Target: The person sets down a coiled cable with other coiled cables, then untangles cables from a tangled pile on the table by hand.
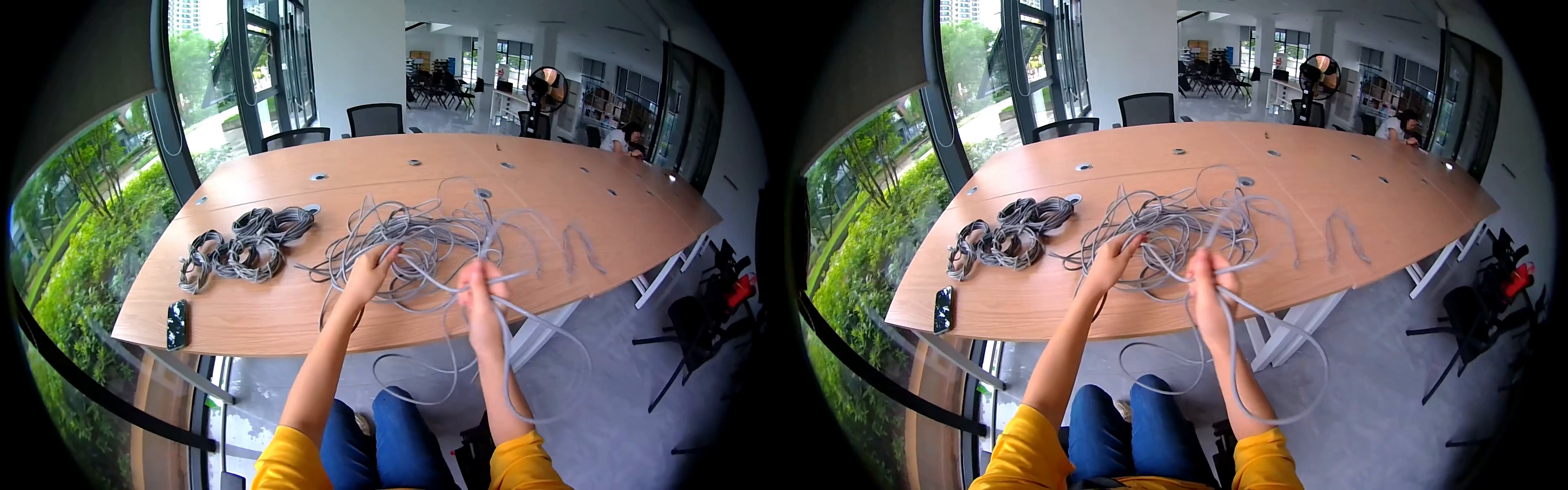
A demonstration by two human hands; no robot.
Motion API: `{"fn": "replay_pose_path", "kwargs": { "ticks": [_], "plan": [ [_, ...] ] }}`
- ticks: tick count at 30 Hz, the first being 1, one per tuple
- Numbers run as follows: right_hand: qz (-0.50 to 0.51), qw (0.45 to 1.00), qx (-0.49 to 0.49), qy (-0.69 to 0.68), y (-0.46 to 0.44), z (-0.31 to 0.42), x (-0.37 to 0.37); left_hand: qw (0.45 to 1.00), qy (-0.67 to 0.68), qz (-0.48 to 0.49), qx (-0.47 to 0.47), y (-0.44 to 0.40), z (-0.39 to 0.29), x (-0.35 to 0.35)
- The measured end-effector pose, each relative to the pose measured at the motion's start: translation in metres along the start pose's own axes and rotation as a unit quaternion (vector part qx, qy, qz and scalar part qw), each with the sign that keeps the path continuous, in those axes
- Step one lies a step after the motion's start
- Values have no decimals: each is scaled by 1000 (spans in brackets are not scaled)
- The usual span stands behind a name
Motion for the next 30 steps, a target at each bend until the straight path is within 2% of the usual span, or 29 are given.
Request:
{"fn": "replay_pose_path", "kwargs": {
  "ticks": [1, 2, 3, 4, 5, 8, 9, 11, 12, 13, 14, 16, 18, 19, 21, 25, 27, 28, 30],
  "plan": [
    [-65, 997, -23, -23, 1, 15, -13, 998, 19, 28, -43, 0, 6, 1],
    [-130, 989, -45, -47, 4, 30, -26, 998, 19, 29, -43, 1, 10, -2],
    [-130, 989, -45, -47, 5, 41, -31, 992, 64, 26, -102, 2, 24, -4],
    [-84, 990, -83, -76, 6, 58, -30, 981, 110, 22, -161, 5, 34, -5],
    [-39, 986, -120, -105, 8, 72, -25, 987, 36, 39, -154, 4, 33, -8],
    [-14, 989, -120, -88, 15, 78, -7, 995, 13, 18, -101, -1, 28, -8],
    [12, 993, -87, -82, 10, 69, -8, 995, 14, 18, -102, -1, 32, -3],
    [3, 997, -61, -56, 10, 65, -8, 1000, -18, 15, 7, -4, 22, 7],
    [-3, 999, -34, -31, 9, 61, -7, 1000, -18, 13, 9, -3, 11, 3],
    [-24, 1000, 11, 5, 10, 61, -11, 996, -84, 28, -1, 1, -6, -3],
    [-24, 1000, 12, 6, 9, 62, -16, 988, -149, 47, -12, 5, -14, -5],
    [-46, 987, 72, 134, 5, 48, -32, 985, -170, 13, 3, 4, -10, -3],
    [-80, 981, 74, 163, 4, 27, -54, 967, -252, 4, -29, 1, -7, -3],
    [-47, 973, 69, 216, 3, 17, -56, 964, -266, -15, -6, 1, -11, -3],
    [-13, 959, 74, 274, 8, -13, -57, 974, -224, -6, -23, 1, -5, 3],
    [26, 961, 127, 243, 11, -34, -28, 986, -143, 38, -79, 4, -3, 3],
    [93, 932, 76, 342, 7, -42, -12, 988, -121, 47, -83, 6, -6, 1],
    [93, 932, 76, 341, 5, -60, -16, 990, -97, 57, -87, 6, -6, 2],
    [141, 903, -115, 390, 3, -68, -2, 989, -113, 85, -51, 6, -5, 8]
  ]
}}
Point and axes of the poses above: each hand's wrist, its own y-axis away from the middle knuckle, its own x-axis out of the palm, z = x × y, the point moved 8 cm from there along -y, towards the middle knuckle, and after that the axes turned 10 degrees about -y, right-handed, at the moved point
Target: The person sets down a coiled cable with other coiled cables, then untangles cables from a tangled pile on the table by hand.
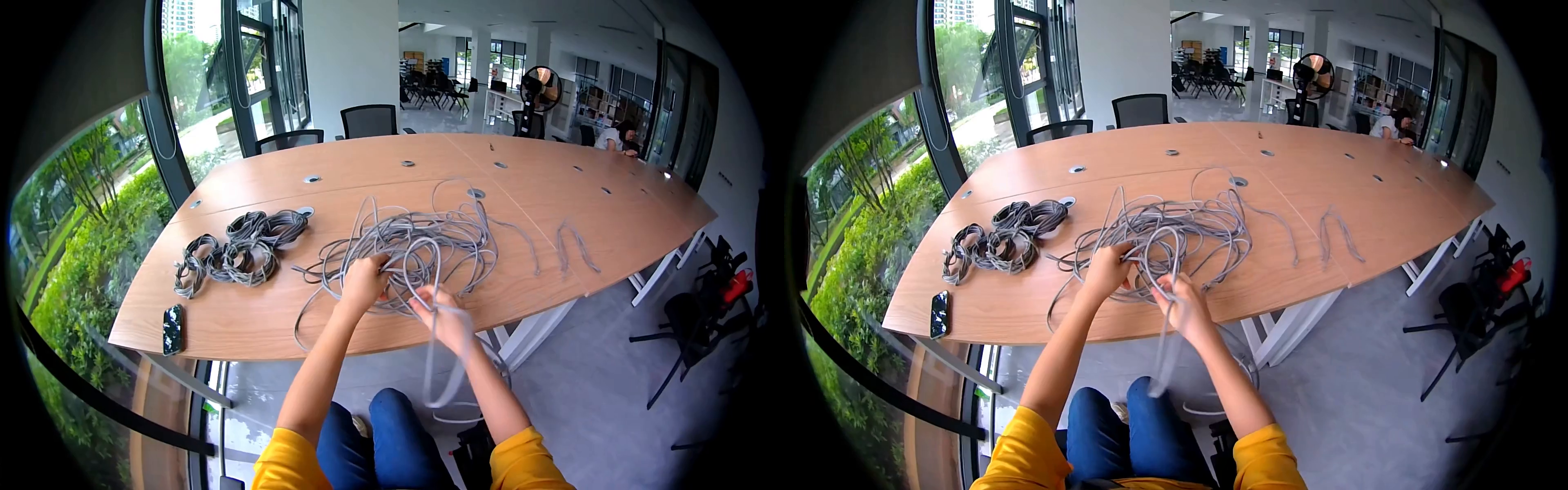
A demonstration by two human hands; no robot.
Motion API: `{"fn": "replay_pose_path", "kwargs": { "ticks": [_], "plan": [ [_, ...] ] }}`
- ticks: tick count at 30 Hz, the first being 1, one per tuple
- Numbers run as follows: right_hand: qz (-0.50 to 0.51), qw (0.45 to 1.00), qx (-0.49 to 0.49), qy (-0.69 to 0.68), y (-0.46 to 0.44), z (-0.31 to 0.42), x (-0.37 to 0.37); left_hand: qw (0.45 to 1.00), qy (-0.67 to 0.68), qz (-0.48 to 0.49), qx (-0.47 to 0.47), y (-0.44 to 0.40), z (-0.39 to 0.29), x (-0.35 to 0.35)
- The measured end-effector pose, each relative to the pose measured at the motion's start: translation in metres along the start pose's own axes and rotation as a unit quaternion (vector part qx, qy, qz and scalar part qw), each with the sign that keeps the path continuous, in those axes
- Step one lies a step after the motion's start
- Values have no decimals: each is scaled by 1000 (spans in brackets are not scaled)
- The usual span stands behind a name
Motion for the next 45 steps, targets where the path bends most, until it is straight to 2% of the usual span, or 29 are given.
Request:
{"fn": "replay_pose_path", "kwargs": {
  "ticks": [2, 4, 5, 6, 9, 10, 13, 14, 16, 17, 18, 19, 20, 21, 23, 24, 26, 27, 29, 30, 31, 32, 35, 37, 39, 41, 42, 43, 45],
  "plan": [
    [27, 999, 36, 25, 1, -2, 8, 998, 61, 1, 16, 3, -10, -2],
    [158, 971, 178, 21, 4, -8, 33, 994, 104, 19, 1, 6, -21, -7],
    [172, 974, 144, 18, 2, -3, 40, 990, 126, 52, -26, 8, -21, -4],
    [172, 974, 145, 17, 3, -7, 46, 984, 149, 84, -51, 10, -19, 1],
    [174, 958, 226, 30, 12, -42, 67, 989, 114, 93, -34, 11, -14, 3],
    [174, 958, 225, 30, 11, -44, 70, 989, 113, 92, -34, 13, -14, 3],
    [137, 960, 243, 32, 7, -53, 70, 992, 119, 20, 36, 15, -16, -6],
    [133, 966, 222, 23, 4, -56, 71, 992, 119, 20, 36, 17, -13, -5],
    [128, 971, 203, 14, 3, -60, 74, 986, -69, -119, 97, 25, -23, -26],
    [100, 974, 198, 48, 2, -63, 71, 986, -69, -119, 98, 27, -23, -28],
    [73, 975, 192, 82, -1, -61, 67, 967, -180, -149, 106, 31, -33, -37],
    [74, 976, 190, 82, -4, -62, 67, 934, -288, -177, 110, 34, -39, -43],
    [115, 967, 226, 23, -3, -68, 73, 935, -289, -177, 108, 34, -32, -41],
    [155, 952, 260, -36, -1, -71, 80, 935, -299, -182, 64, 31, -15, -37],
    [155, 956, 248, 3, -3, -70, 82, 924, -344, -164, -19, 25, 19, -21],
    [154, 959, 235, 41, -6, -63, 84, 925, -343, -162, -19, 25, 22, -16],
    [152, 960, 223, 70, -5, -49, 84, 931, -331, -105, -111, 24, 46, -6],
    [120, 966, 218, 72, -5, -51, 82, 950, -262, -97, -143, 23, 59, -3],
    [88, 970, 214, 73, -7, -57, 81, 962, -215, -84, -145, 19, 74, 2],
    [147, 954, 257, 36, -7, -65, 90, 972, -168, -70, -146, 18, 75, 4],
    [204, 932, 299, -1, -3, -70, 100, 975, -156, -111, -117, 19, 70, -2],
    [204, 933, 298, -3, -5, -70, 100, 974, -158, -112, -116, 19, 70, -4],
    [177, 952, 250, 18, -13, -64, 98, 984, -49, -153, -83, 21, 66, -8],
    [143, 961, 237, 16, -15, -62, 95, 982, -58, -153, -99, 23, 63, -9],
    [160, 954, 255, 11, -15, -54, 93, 977, -82, -146, -135, 22, 63, -11],
    [176, 946, 273, 8, -8, -39, 86, 972, -92, -169, -131, 17, 70, -13],
    [178, 956, 228, -54, -3, -24, 80, 967, -103, -195, -127, 14, 72, -17],
    [180, 960, 183, -115, -2, -5, 71, 968, -98, -171, -156, 12, 74, -18],
    [211, 942, 219, -143, 7, 23, 52, 966, -112, -174, -157, 12, 72, -17]
  ]
}}
Point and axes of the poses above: each hand's wrist, its own y-axis away from the middle knuckle, its own x-axis out of the palm, z = x × y, the point moved 8 cm from there along -y, towards the middle knuckle, and after that the axes turned 10 degrees about -y, right-handed, at the moved point
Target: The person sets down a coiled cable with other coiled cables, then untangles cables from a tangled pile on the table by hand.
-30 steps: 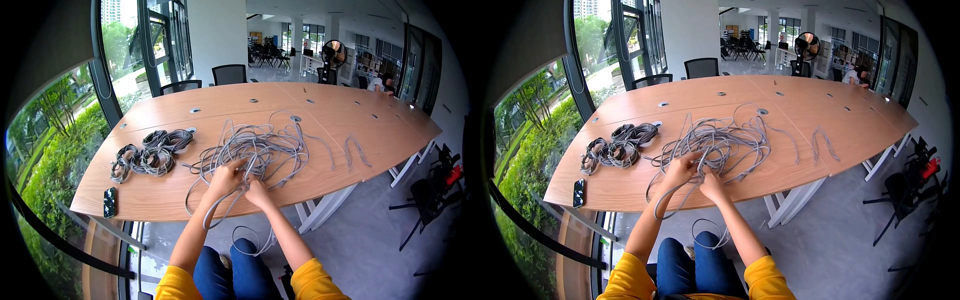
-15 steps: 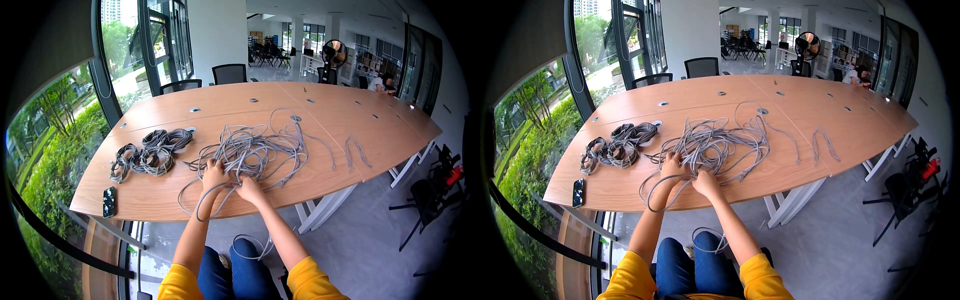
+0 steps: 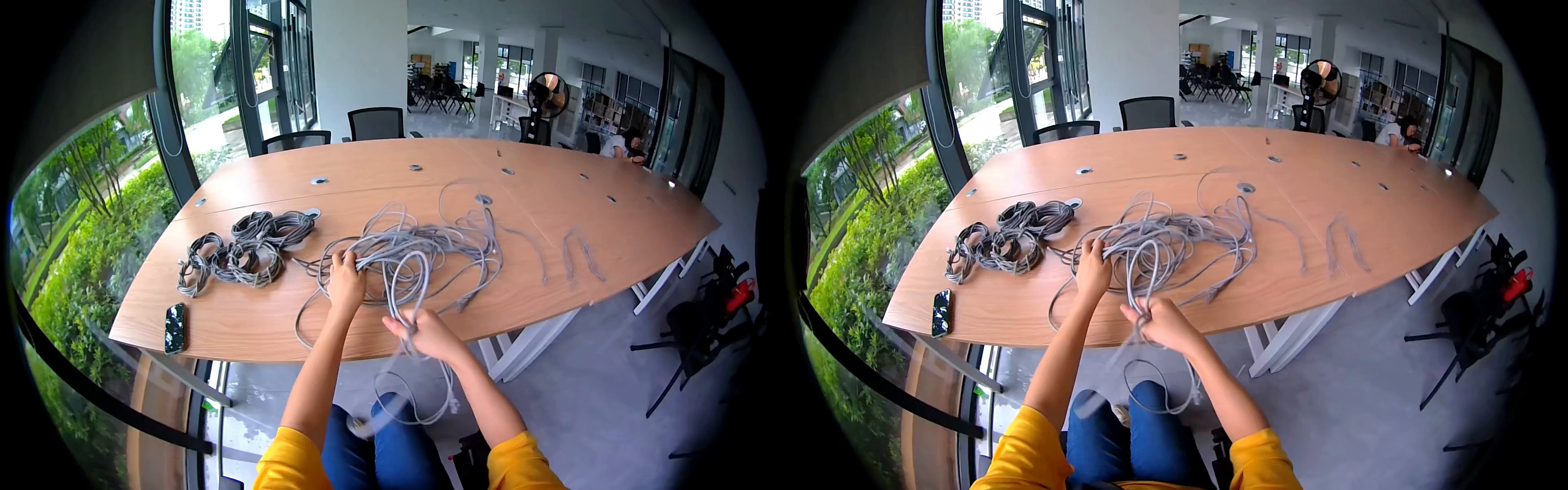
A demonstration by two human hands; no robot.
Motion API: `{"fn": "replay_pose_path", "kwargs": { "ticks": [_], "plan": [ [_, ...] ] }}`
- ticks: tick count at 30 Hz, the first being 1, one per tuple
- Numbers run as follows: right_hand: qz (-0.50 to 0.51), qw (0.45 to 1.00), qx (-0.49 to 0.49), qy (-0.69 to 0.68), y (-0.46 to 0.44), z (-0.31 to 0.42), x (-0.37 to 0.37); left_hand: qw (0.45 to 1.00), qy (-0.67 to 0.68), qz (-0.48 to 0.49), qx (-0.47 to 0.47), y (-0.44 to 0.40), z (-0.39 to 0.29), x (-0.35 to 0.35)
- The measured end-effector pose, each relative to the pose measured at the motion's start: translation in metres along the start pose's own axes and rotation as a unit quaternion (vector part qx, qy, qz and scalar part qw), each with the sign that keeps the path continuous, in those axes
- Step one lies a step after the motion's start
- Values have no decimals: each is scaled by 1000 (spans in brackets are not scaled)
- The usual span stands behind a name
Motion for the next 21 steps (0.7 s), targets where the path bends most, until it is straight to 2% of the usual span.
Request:
{"fn": "replay_pose_path", "kwargs": {
  "ticks": [2, 4, 8, 9, 10, 11, 12, 13, 14, 15, 17, 19, 21],
  "plan": [
    [33, 998, 37, -31, 22, 13, -6, 999, -28, -29, 21, 2, -4, 0],
    [119, 992, 18, 42, 42, 23, -6, 1000, -16, -25, -9, -2, 8, 8],
    [96, 995, -4, -22, 84, 29, -35, 997, -3, -14, -77, -11, 23, 14],
    [36, 998, 8, -55, 92, 27, -54, 995, 8, -6, -103, -10, 27, 14],
    [-24, 996, 20, -87, 101, 25, -74, 996, -6, -17, -89, -14, 31, 15],
    [-43, 994, 56, -86, 109, 24, -87, 996, -5, -17, -88, -16, 34, 18],
    [-64, 990, 94, -86, 117, 21, -102, 990, 40, 11, -138, -15, 32, 10],
    [-83, 981, 74, -160, 127, 14, -117, 978, 84, 40, -187, -11, 33, 8],
    [-101, 966, 50, -233, 134, 5, -129, 985, 69, 3, -159, -17, 45, 19],
    [-102, 966, 49, -234, 136, 1, -134, 985, 68, 3, -158, -16, 42, 16],
    [-163, 938, 5, -305, 140, -1, -151, 977, 101, 28, -185, -12, 39, 15],
    [-181, 933, -3, -311, 136, -7, -153, 979, 83, 43, -180, -14, 48, 24],
    [-204, 945, 48, -251, 127, -18, -153, 981, 67, 58, -174, -13, 48, 27]
  ]
}}
Point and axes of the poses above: each hand's wrist, its own y-axis away from the middle knuckle, its own x-axis out of the palm, z = x × y, the point moved 8 cm from there along -y, towards the middle knuckle, and after that the axes turned 10 degrees about -y, right-handed, at the moved point
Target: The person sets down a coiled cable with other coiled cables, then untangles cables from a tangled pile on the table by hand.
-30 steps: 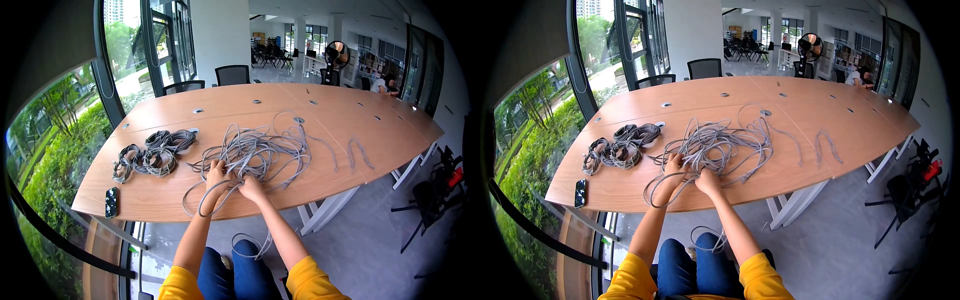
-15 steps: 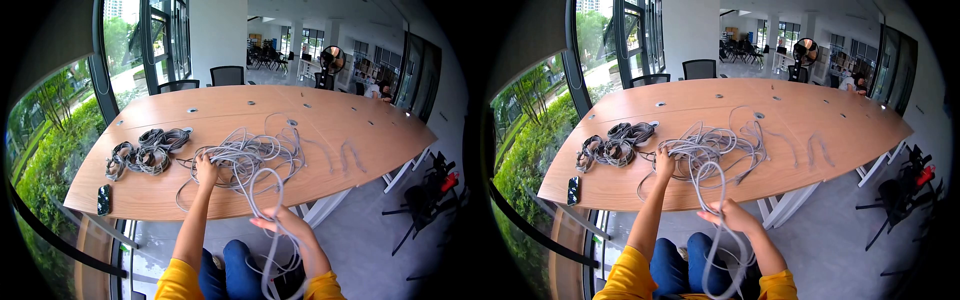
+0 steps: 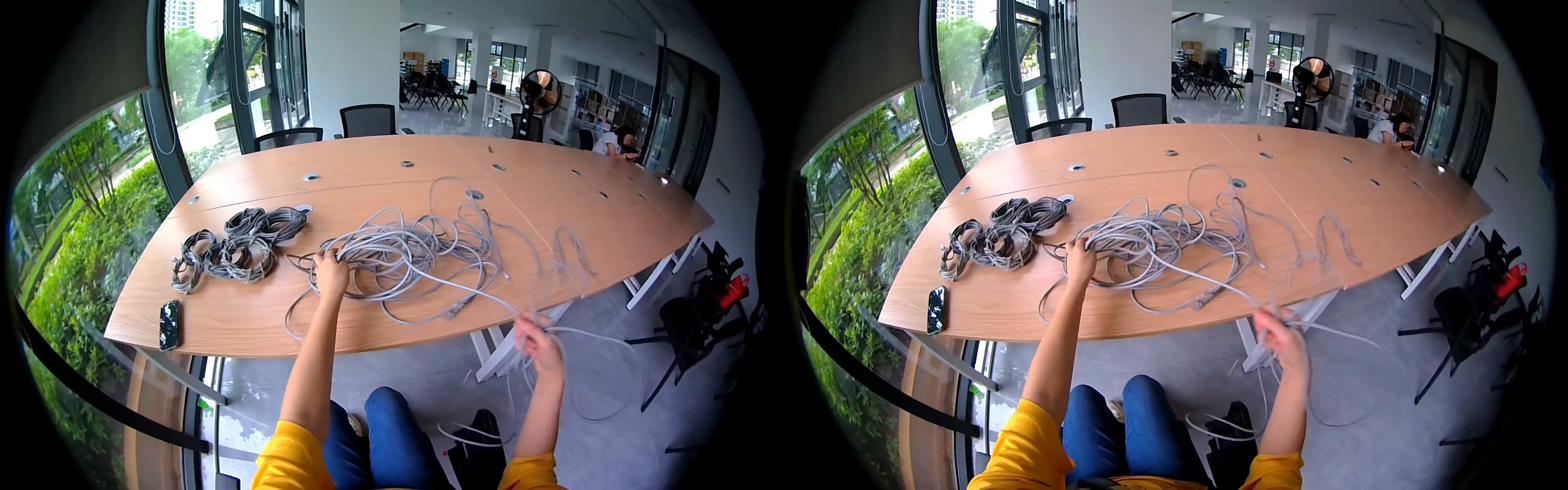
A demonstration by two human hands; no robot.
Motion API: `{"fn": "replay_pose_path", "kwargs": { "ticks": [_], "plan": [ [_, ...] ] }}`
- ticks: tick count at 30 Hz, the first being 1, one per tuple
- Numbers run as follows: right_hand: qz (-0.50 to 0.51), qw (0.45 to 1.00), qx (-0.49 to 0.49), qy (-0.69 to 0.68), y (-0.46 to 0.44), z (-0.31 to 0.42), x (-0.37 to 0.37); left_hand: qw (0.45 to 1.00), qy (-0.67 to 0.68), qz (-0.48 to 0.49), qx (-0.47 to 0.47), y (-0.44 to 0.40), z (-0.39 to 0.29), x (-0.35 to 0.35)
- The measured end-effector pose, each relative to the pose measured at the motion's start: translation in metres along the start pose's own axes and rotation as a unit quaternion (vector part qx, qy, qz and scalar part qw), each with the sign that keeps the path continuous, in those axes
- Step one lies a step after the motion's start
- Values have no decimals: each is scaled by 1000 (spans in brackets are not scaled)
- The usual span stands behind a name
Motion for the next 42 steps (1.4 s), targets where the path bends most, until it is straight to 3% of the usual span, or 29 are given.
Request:
{"fn": "replay_pose_path", "kwargs": {
  "ticks": [2, 4, 5, 7, 8, 9, 10, 11, 12, 13, 14, 16, 17, 18, 20, 21, 22, 24, 26, 28, 29, 34, 36, 37, 40, 42],
  "plan": [
    [26, 998, 31, 57, -3, -12, 12, 992, -92, -10, 81, 7, -16, -6],
    [90, 967, 80, 223, -3, -19, 47, 988, -114, -34, 96, 31, -38, -24],
    [91, 968, 79, 220, -4, -28, 56, 978, -153, -43, 138, 42, -52, -31],
    [135, 966, -10, 218, -7, -40, 80, 963, -194, -51, 180, 54, -63, -41],
    [134, 968, -10, 214, -9, -47, 85, 939, -193, -51, 280, 64, -79, -42],
    [172, 937, -111, 283, -8, -40, 100, 905, -190, -50, 378, 77, -94, -43],
    [206, 890, -211, 347, -3, -32, 114, 903, -193, -50, 381, 82, -100, -53],
    [217, 892, -127, 377, -6, -45, 114, 904, -111, 66, 408, 91, -109, -54],
    [216, 893, -127, 374, -6, -47, 116, 886, -27, 183, 424, 101, -115, -51],
    [212, 884, -117, 399, -6, -53, 119, 878, 36, 176, 444, 99, -124, -60],
    [209, 874, -107, 424, -5, -59, 120, 878, 35, 178, 443, 95, -128, -59],
    [207, 867, -124, 437, -3, -63, 124, 920, 197, 132, 312, 73, -129, -63],
    [209, 855, -124, 457, 0, -62, 129, 915, 141, -6, 377, 78, -143, -76],
    [210, 844, -126, 478, 0, -61, 133, 915, 143, -5, 378, 73, -143, -69],
    [226, 831, -107, 497, -1, -64, 135, 931, 23, 42, 362, 58, -140, -38],
    [225, 837, -130, 482, 0, -62, 136, 955, 91, 80, 269, 57, -141, -41],
    [223, 842, -154, 467, 1, -59, 136, 955, 93, 81, 270, 57, -148, -48],
    [211, 840, -185, 464, 0, -61, 132, 935, -17, 283, 212, 62, -143, -23],
    [173, 822, -211, 499, -3, -61, 128, 937, -26, 261, 231, 56, -140, -12],
    [179, 805, -225, 519, -4, -65, 128, 928, -138, 94, 332, 50, -154, -13],
    [186, 786, -238, 539, -2, -65, 130, 938, -128, 123, 297, 43, -149, -1],
    [239, 748, -227, 576, 10, -47, 144, 921, -92, 205, 319, 25, -153, 49],
    [255, 729, -208, 600, 8, -51, 143, 896, -53, 299, 323, 31, -156, 63],
    [253, 729, -208, 601, 7, -51, 141, 872, -87, 291, 383, 40, -164, 61],
    [214, 752, -245, 574, 2, -45, 127, 868, -81, 281, 401, 41, -170, 53],
    [141, 815, -268, 494, -4, -35, 104, 866, -9, 312, 390, 39, -171, 40]
  ]
}}
Point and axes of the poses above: each hand's wrist, its own y-axis away from the middle knuckle, its own x-axis out of the palm, z = x × y, the point moved 8 cm from there along -y, towards the middle knuckle, and after that the axes turned 10 degrees about -y, right-handed, at the moved point
